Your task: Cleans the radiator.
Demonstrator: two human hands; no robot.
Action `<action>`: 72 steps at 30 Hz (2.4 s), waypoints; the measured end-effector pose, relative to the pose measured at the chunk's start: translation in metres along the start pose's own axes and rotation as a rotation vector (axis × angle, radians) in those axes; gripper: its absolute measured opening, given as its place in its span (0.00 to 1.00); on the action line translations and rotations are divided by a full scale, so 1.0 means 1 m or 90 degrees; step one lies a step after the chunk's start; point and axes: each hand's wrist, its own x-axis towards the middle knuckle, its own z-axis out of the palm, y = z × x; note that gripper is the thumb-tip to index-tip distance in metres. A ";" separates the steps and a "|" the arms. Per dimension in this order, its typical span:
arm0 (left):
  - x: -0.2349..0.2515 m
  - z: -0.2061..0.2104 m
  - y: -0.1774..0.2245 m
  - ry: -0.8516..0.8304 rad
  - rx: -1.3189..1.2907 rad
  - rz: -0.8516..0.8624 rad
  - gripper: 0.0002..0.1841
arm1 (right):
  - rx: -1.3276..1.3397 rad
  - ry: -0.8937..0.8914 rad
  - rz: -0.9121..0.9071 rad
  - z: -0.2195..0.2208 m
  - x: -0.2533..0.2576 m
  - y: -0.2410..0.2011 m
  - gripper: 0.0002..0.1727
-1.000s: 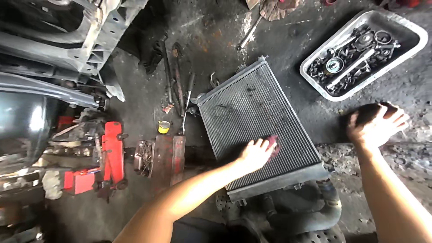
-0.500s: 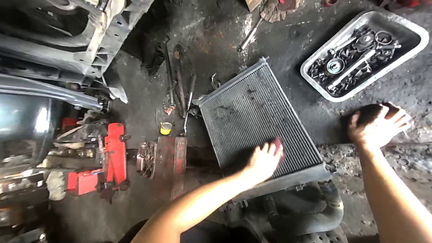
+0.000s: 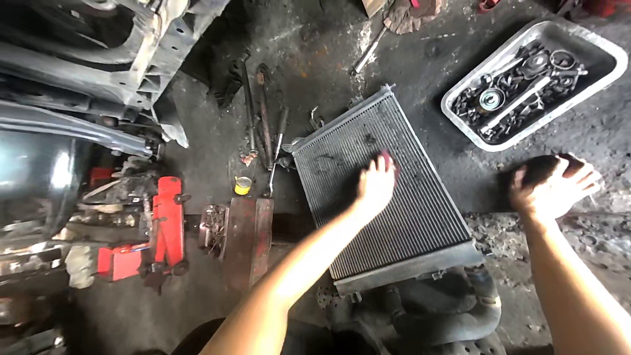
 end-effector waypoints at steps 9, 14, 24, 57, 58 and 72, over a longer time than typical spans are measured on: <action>-0.014 -0.004 -0.007 -0.044 0.033 0.109 0.25 | 0.012 0.013 -0.039 0.002 -0.001 0.005 0.41; 0.051 -0.014 -0.026 0.036 0.066 -0.100 0.24 | -0.004 -0.007 -0.010 -0.001 0.000 0.001 0.41; 0.001 -0.005 0.001 -0.038 0.079 0.034 0.24 | 0.019 0.016 -0.025 0.000 0.000 0.002 0.41; 0.015 -0.001 0.023 0.000 0.182 -0.033 0.21 | 0.018 0.014 -0.022 0.001 0.002 0.003 0.38; -0.003 0.002 0.033 -0.048 0.155 -0.010 0.23 | 0.015 0.009 -0.019 0.000 0.002 0.002 0.39; -0.001 0.008 0.028 -0.019 0.155 -0.012 0.22 | 0.021 0.003 -0.020 -0.002 0.001 0.003 0.40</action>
